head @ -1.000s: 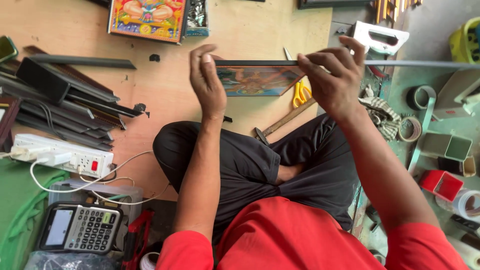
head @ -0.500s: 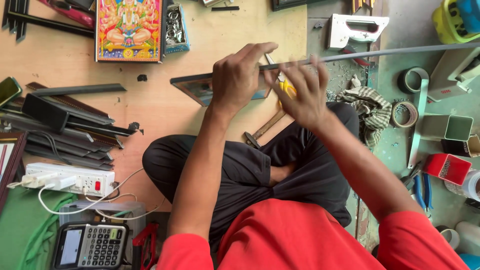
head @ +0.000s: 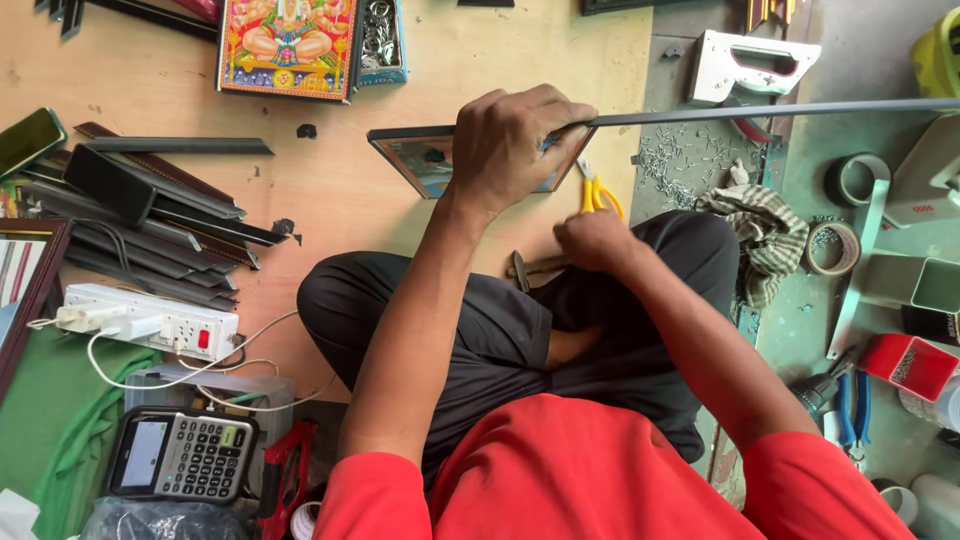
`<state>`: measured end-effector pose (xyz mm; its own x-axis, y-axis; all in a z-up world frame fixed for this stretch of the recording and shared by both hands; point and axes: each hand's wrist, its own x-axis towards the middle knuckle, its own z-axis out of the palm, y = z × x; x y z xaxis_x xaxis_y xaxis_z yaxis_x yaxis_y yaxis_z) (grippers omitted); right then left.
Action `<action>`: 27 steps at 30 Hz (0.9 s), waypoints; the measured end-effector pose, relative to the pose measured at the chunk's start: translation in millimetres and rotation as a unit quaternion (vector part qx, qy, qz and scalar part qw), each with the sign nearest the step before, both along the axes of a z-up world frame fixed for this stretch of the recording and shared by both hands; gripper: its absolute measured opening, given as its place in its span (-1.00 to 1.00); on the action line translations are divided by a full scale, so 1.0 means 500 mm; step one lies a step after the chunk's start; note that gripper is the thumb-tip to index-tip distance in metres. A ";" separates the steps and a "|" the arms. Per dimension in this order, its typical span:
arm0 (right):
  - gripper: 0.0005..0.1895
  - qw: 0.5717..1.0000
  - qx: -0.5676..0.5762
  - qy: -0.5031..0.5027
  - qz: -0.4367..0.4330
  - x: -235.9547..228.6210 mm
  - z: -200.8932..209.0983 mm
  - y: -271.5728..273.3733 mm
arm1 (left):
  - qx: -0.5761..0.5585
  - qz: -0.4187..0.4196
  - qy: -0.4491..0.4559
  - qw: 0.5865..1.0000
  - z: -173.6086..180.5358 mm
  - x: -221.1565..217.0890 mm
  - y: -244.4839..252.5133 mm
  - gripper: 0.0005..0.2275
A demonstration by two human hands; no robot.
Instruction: Assembling and finishing religious picture frames using a hammer and scissors.
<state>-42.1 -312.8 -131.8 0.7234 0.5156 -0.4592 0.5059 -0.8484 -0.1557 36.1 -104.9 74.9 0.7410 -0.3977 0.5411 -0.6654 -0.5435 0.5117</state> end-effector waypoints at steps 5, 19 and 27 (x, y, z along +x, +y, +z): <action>-0.77 0.977 0.059 -0.021 -0.206 0.041 0.043 -0.015 | 0.006 0.011 -0.013 1.000 -0.002 -0.001 -0.003 -0.95; -0.69 0.946 0.005 -0.085 -0.311 0.035 -0.047 -0.065 | 0.033 0.043 -0.045 0.997 -0.003 -0.007 -0.016 -0.91; -0.49 0.943 -0.019 -0.060 -0.327 0.037 0.002 -0.047 | 0.027 0.052 -0.036 0.998 -0.013 -0.005 -0.017 -0.92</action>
<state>-23.6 -336.2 -130.9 0.9288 -0.0730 -0.3633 -0.1148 -0.9889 -0.0947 33.8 -113.3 68.5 0.7391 -0.3504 0.5752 -0.6384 -0.6367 0.4325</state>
